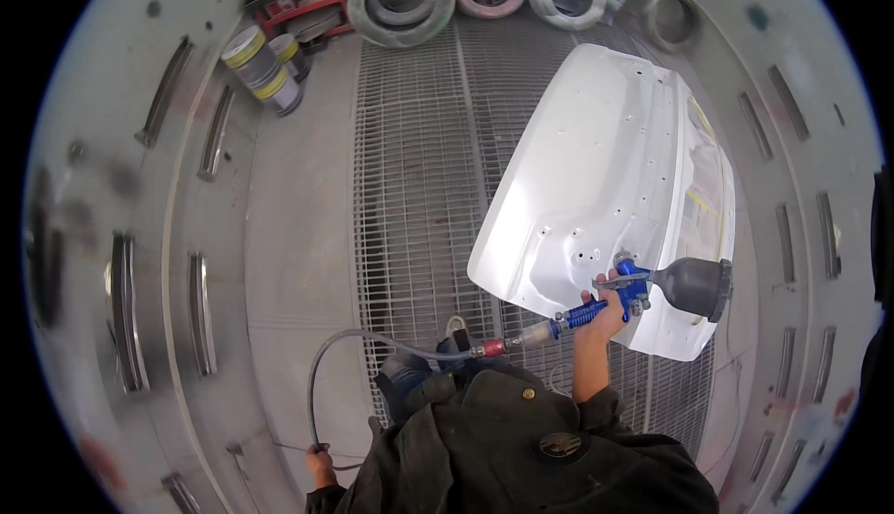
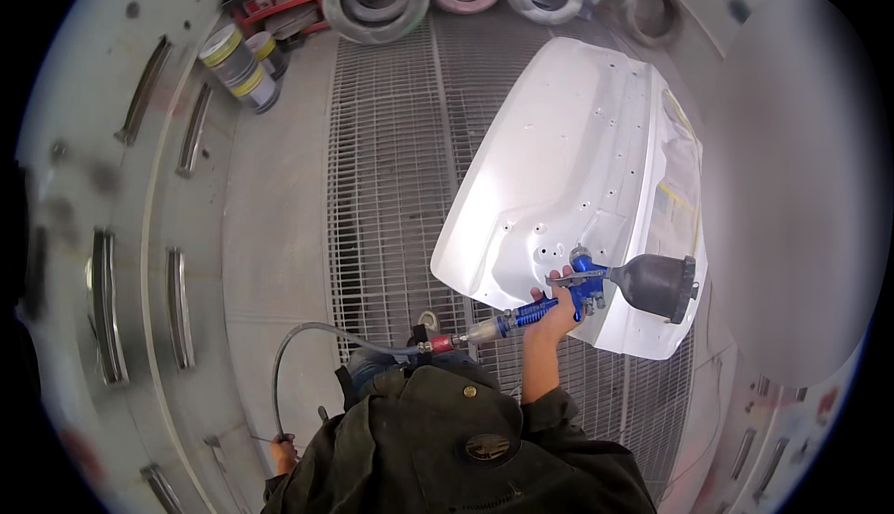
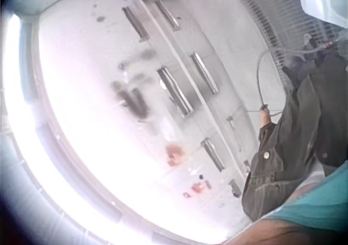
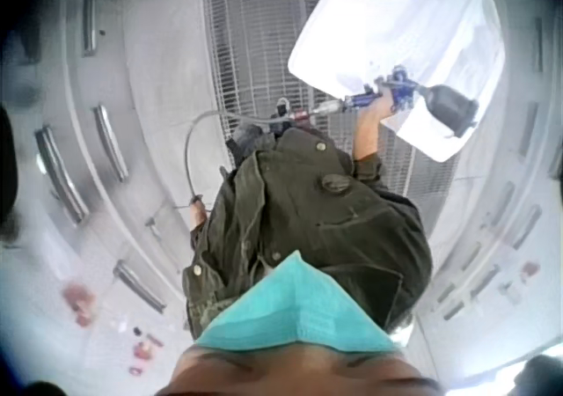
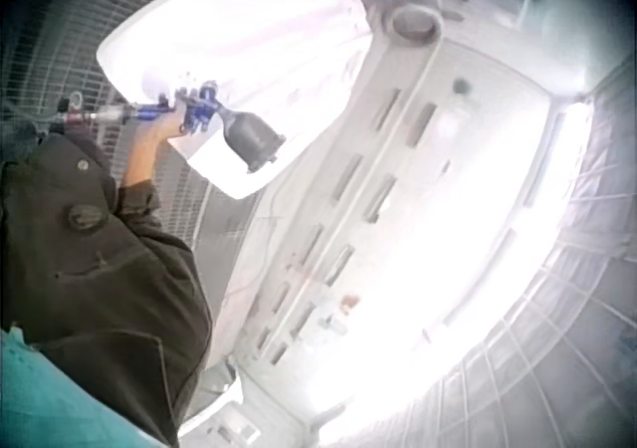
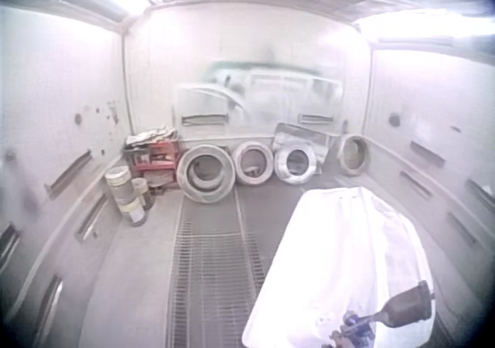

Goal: The person uses a spray gun to apply white paint to a car hood and a front bumper inside a paint booth. The person moves around the parts to cover all surfaces, including edges and recessed areas.

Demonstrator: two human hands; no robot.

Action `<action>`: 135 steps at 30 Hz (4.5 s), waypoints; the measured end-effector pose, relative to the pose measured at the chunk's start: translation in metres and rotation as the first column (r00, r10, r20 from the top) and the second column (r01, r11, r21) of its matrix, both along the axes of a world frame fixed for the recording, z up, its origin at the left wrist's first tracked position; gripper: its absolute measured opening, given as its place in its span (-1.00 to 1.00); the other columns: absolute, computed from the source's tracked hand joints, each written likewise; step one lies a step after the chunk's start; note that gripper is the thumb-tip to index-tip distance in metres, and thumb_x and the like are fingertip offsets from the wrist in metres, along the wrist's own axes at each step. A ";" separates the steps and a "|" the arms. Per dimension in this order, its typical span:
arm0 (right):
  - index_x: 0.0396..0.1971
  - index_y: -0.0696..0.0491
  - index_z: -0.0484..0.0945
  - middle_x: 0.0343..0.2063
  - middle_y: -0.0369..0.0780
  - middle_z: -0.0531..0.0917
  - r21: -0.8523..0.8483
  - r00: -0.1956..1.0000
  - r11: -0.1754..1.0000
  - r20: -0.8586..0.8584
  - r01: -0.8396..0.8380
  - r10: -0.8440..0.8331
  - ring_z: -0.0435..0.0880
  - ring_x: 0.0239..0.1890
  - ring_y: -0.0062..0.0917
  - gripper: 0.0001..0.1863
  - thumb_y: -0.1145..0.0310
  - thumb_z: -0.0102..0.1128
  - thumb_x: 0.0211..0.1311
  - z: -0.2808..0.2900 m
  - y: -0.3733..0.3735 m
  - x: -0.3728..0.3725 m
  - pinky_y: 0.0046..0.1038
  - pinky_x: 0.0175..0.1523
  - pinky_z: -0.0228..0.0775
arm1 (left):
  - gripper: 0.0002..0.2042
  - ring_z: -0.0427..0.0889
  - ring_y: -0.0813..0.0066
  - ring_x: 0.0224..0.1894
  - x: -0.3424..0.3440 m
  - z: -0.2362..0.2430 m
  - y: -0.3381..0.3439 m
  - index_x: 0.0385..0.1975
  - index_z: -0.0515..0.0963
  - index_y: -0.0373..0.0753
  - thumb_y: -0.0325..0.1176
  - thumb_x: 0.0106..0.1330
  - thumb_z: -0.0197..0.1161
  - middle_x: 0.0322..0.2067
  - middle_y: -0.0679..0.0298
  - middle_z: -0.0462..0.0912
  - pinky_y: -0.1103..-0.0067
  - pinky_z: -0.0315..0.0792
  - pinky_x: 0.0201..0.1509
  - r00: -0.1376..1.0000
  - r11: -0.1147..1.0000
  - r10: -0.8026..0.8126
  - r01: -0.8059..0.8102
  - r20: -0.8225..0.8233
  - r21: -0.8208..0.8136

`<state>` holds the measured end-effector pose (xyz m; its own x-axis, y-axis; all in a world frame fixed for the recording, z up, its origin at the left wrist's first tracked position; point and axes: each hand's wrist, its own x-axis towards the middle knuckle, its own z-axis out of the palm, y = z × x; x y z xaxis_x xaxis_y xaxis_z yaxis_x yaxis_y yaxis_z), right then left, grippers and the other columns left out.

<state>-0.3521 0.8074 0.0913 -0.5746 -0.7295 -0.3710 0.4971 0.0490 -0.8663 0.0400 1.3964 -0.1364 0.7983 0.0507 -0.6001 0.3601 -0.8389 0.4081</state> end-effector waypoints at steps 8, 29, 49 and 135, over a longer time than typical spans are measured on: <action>0.13 0.08 0.34 0.00 -0.28 0.55 -0.047 0.978 0.980 -0.080 0.191 -0.195 0.56 -0.07 -0.62 -0.57 0.50 -0.03 0.22 0.000 -0.042 0.048 -0.63 -0.46 0.39 | -0.71 0.41 0.53 -0.69 0.188 0.047 -0.211 -0.58 0.64 -0.28 -0.72 -0.06 -0.06 -0.73 0.30 0.47 0.54 0.22 -0.64 0.813 0.795 -0.582 0.560 0.031 0.232; -0.02 0.11 0.39 -0.24 -0.31 0.52 -0.050 0.305 0.323 -0.226 0.945 -0.925 0.51 -0.21 -0.69 -0.72 0.27 -0.04 0.38 -0.057 0.067 0.311 -0.68 -0.58 0.37 | -0.90 0.65 0.30 -0.47 0.452 0.031 -0.878 -0.46 0.67 -0.26 -0.44 0.13 0.20 -0.52 0.12 0.68 0.43 0.48 -0.35 -0.378 -0.368 -0.925 0.918 0.041 0.147; 0.01 0.19 0.34 -0.15 -0.12 0.45 0.255 0.289 0.278 -0.007 0.926 -0.957 0.53 -0.21 -0.51 -0.37 -0.09 0.10 0.23 -0.177 -0.125 0.512 -0.52 -0.44 0.55 | -0.78 0.53 -0.03 -0.25 0.281 -0.063 -1.161 -0.54 0.62 -0.22 -0.58 -0.18 0.07 -0.44 0.10 0.64 0.28 0.40 -0.14 -0.986 -0.996 -0.006 0.021 -0.168 -0.089; 0.08 0.13 0.33 -0.19 -0.17 0.53 0.425 0.573 0.601 0.209 0.677 -0.792 0.55 -0.27 -0.54 -0.58 0.34 0.14 0.26 -0.240 -0.206 0.532 -0.54 -0.32 0.49 | -0.82 0.54 0.10 -0.25 0.271 -0.141 -1.141 -0.53 0.67 -0.05 -0.48 -0.12 0.20 -0.51 0.18 0.61 0.30 0.46 -0.14 -0.944 -0.995 0.041 -0.010 -0.326 -0.097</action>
<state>0.1803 0.6012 -0.1485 -0.6513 0.0546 -0.7569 0.7186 -0.2761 -0.6382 0.3111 0.2553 -0.2778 -0.5572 0.0358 -0.8296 -0.4659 0.8135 0.3480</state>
